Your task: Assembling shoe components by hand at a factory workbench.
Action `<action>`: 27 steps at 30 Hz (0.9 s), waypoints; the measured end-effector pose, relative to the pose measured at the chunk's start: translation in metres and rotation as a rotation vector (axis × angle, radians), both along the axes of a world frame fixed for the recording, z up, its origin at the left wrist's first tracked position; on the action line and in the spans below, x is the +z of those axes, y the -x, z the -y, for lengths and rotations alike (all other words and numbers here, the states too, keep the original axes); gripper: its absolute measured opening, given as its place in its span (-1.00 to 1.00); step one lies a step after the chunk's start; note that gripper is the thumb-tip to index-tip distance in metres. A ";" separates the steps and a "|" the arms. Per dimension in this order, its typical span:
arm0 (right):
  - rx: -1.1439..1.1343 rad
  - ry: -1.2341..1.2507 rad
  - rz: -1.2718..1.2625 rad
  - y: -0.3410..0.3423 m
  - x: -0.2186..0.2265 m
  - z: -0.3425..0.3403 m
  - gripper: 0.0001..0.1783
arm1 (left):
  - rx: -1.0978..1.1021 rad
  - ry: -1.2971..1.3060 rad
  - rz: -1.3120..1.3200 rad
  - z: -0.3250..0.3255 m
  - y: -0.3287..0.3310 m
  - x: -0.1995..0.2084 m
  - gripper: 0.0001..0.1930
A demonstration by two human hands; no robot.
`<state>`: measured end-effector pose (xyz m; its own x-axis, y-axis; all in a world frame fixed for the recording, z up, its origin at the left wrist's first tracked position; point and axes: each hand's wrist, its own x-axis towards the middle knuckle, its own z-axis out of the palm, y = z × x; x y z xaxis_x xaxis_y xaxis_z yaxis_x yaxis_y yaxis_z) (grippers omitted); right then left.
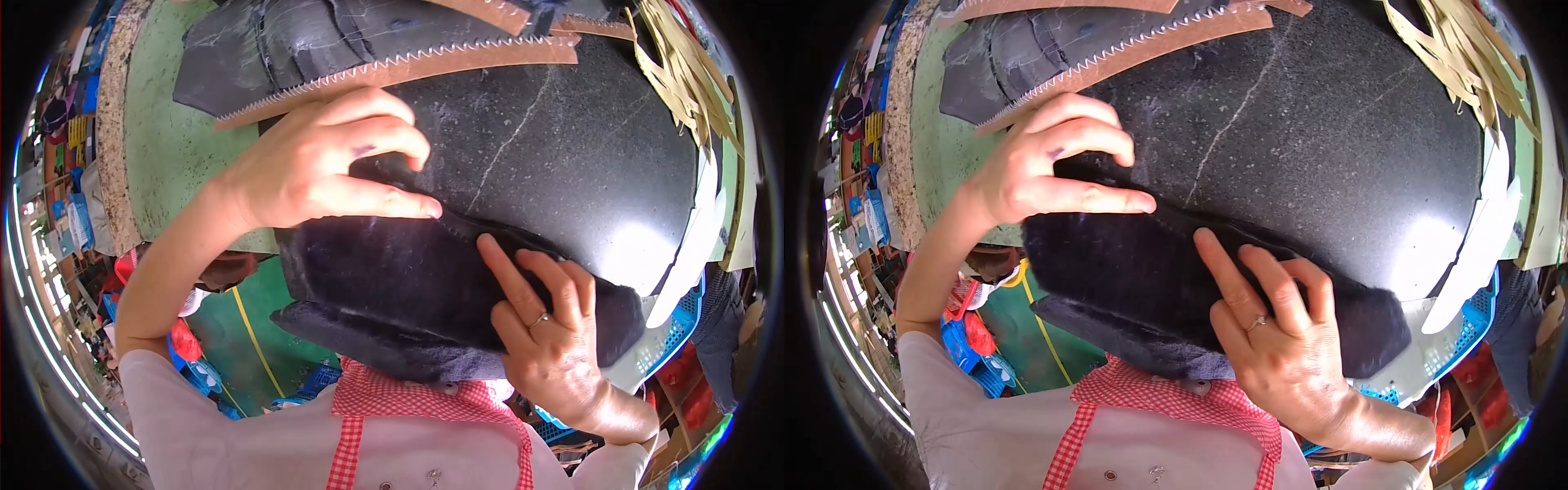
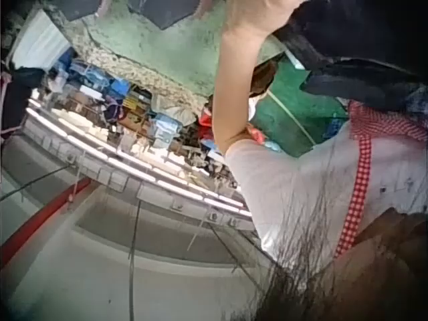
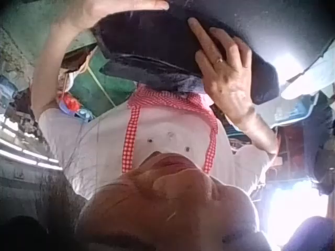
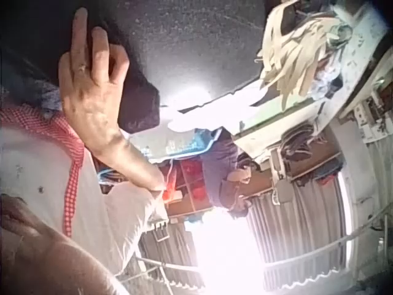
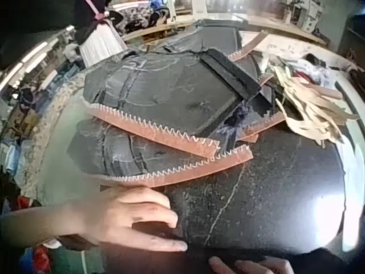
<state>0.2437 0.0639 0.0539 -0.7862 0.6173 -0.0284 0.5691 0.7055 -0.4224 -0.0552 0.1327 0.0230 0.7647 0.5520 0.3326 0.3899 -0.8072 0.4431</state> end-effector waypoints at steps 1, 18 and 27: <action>0.014 -0.018 0.019 0.002 0.000 0.001 -0.82 | -0.004 -0.002 0.002 -0.002 0.000 0.004 -0.69; -0.700 0.282 -0.176 -0.107 0.021 -0.004 -0.41 | 0.129 0.486 -0.019 0.092 -0.137 0.008 -0.01; -0.680 0.330 -0.137 -0.113 -0.019 -0.029 -0.86 | 0.385 1.037 0.401 0.055 -0.159 0.014 -0.67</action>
<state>0.3564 0.0927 0.0351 -0.2463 0.9427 -0.2251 0.7601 0.0439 -0.6483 0.1042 0.0777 0.0371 0.4311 0.8718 -0.2327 0.2127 0.1524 0.9652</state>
